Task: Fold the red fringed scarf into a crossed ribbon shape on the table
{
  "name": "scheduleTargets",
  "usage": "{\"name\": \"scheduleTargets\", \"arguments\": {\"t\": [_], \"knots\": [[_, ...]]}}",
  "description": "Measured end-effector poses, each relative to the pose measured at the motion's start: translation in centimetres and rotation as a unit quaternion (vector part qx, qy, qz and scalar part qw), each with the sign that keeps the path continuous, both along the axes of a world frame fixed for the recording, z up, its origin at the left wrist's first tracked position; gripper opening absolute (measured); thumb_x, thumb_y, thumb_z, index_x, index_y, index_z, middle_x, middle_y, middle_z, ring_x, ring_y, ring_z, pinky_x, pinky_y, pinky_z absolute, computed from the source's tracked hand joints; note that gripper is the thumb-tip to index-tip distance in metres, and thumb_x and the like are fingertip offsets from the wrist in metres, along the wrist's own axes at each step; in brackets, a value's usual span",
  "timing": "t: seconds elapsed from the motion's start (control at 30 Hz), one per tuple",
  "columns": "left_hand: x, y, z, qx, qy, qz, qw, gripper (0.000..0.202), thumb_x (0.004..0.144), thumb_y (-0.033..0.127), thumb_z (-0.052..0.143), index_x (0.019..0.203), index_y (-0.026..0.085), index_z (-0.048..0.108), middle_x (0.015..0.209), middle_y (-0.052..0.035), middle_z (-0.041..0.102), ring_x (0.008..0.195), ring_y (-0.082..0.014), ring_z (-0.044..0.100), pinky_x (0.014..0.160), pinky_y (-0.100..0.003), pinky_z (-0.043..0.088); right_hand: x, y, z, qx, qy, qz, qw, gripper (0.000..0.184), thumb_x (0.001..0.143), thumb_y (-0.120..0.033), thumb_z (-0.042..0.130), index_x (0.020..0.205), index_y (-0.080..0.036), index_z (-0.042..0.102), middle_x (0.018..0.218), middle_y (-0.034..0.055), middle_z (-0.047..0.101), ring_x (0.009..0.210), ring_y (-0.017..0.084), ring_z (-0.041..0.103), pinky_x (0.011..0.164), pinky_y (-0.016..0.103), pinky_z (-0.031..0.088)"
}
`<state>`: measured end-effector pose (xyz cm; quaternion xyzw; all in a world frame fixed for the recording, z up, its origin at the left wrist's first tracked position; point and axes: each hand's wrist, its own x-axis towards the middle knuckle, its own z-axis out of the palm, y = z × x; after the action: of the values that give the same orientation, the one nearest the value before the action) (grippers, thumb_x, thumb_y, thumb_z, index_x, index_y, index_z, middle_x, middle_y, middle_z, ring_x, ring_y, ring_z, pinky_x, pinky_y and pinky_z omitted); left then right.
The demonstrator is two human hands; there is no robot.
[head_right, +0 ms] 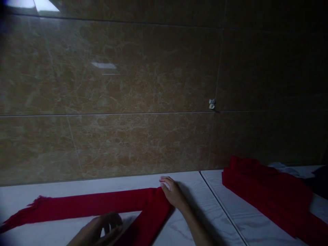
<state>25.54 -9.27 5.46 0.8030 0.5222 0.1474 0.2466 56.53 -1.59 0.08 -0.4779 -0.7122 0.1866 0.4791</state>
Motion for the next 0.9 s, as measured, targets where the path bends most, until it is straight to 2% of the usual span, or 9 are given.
{"name": "scheduleTargets", "arguments": {"t": [0.13, 0.23, 0.3, 0.43, 0.57, 0.63, 0.77, 0.83, 0.9], "knots": [[4.1, 5.1, -1.0, 0.057, 0.003, -0.03, 0.998, 0.032, 0.093, 0.04, 0.043, 0.082, 0.019, 0.063, 0.081, -0.0035, 0.071, 0.071, -0.0165, 0.061, 0.062, -0.025, 0.039, -2.2, -0.3, 2.1, 0.008, -0.133, 0.037, 0.99, 0.024, 0.095, -0.027, 0.05, 0.085, -0.019, 0.071, 0.089, 0.0069, 0.074, 0.09, 0.021, 0.068, 0.086, 0.033, 0.047], [6.0, 8.8, -2.9, 0.073, -0.005, -0.03, 0.997, 0.031, 0.095, 0.038, 0.041, 0.078, 0.019, 0.059, 0.077, -0.0027, 0.07, 0.069, -0.0157, 0.059, 0.061, -0.025, 0.036, -3.8, -0.5, 2.7, -0.011, -0.266, 0.058, 0.962, 0.022, 0.095, -0.029, 0.053, 0.087, -0.019, 0.072, 0.093, 0.0061, 0.076, 0.094, 0.02, 0.068, 0.089, 0.033, 0.043], [6.6, 10.2, -4.3, 0.078, -0.015, -0.036, 0.996, 0.03, 0.095, 0.039, 0.042, 0.078, 0.02, 0.058, 0.079, -0.0018, 0.07, 0.07, -0.015, 0.059, 0.063, -0.024, 0.036, -4.2, -0.4, 2.7, -0.03, -0.323, 0.066, 0.944, 0.026, 0.096, -0.034, 0.052, 0.092, -0.02, 0.073, 0.098, 0.0071, 0.077, 0.094, 0.021, 0.069, 0.088, 0.032, 0.043], [6.7, 10.2, -5.9, 0.078, -0.059, -0.028, 0.995, 0.027, 0.095, 0.04, 0.043, 0.084, 0.022, 0.06, 0.085, -0.0009, 0.071, 0.076, -0.0147, 0.061, 0.069, -0.023, 0.039, -3.9, -0.2, 3.2, -0.072, -0.373, 0.078, 0.922, 0.04, 0.098, -0.042, 0.045, 0.08, -0.02, 0.073, 0.083, 0.0072, 0.078, 0.079, 0.02, 0.07, 0.086, 0.033, 0.043], [6.6, 9.6, -5.4, 0.064, -0.061, -0.023, 0.996, 0.024, 0.094, 0.037, 0.045, 0.084, 0.022, 0.06, 0.085, -0.0009, 0.069, 0.077, -0.0156, 0.061, 0.069, -0.024, 0.039, -2.7, 0.5, 4.5, -0.09, -0.376, 0.112, 0.915, 0.044, 0.097, -0.038, 0.044, 0.063, -0.02, 0.064, 0.065, 0.0032, 0.071, 0.064, 0.016, 0.06, 0.093, 0.038, 0.04], [6.6, 9.5, -4.9, 0.053, -0.061, -0.03, 0.996, 0.023, 0.094, 0.035, 0.045, 0.085, 0.022, 0.061, 0.084, -0.0006, 0.069, 0.077, -0.0155, 0.062, 0.069, -0.024, 0.039, -1.7, 1.2, 4.6, -0.089, -0.36, 0.131, 0.92, 0.043, 0.095, -0.038, 0.049, 0.057, -0.019, 0.056, 0.054, -0.0017, 0.06, 0.057, 0.012, 0.05, 0.091, 0.036, 0.039], [6.6, 9.3, -4.2, 0.04, -0.067, -0.041, 0.996, 0.02, 0.094, 0.032, 0.044, 0.087, 0.022, 0.061, 0.087, -0.001, 0.069, 0.079, -0.0154, 0.061, 0.071, -0.024, 0.041, 1.0, 2.9, 3.5, -0.125, -0.275, 0.176, 0.937, 0.046, 0.09, -0.04, 0.053, 0.052, -0.019, 0.037, 0.049, -0.0077, 0.029, 0.052, 0.009, 0.031, 0.066, 0.026, 0.034], [6.8, 9.1, -3.9, 0.046, -0.058, -0.037, 0.997, 0.019, 0.093, 0.03, 0.045, 0.086, 0.022, 0.061, 0.089, -0.0016, 0.069, 0.081, -0.0158, 0.062, 0.072, -0.024, 0.042, 2.2, 3.6, 2.8, -0.164, -0.226, 0.187, 0.942, 0.048, 0.091, -0.042, 0.049, 0.053, -0.021, 0.029, 0.053, -0.0071, 0.023, 0.052, 0.009, 0.026, 0.054, 0.025, 0.025], [7.0, 8.8, -3.6, 0.05, -0.038, -0.038, 0.997, 0.019, 0.093, 0.028, 0.044, 0.085, 0.022, 0.06, 0.09, -0.0021, 0.069, 0.082, -0.016, 0.062, 0.072, -0.024, 0.042, 2.9, 3.9, 2.3, -0.177, -0.189, 0.179, 0.949, 0.046, 0.091, -0.043, 0.047, 0.055, -0.021, 0.03, 0.054, -0.0065, 0.026, 0.053, 0.009, 0.028, 0.051, 0.026, 0.022]]}}
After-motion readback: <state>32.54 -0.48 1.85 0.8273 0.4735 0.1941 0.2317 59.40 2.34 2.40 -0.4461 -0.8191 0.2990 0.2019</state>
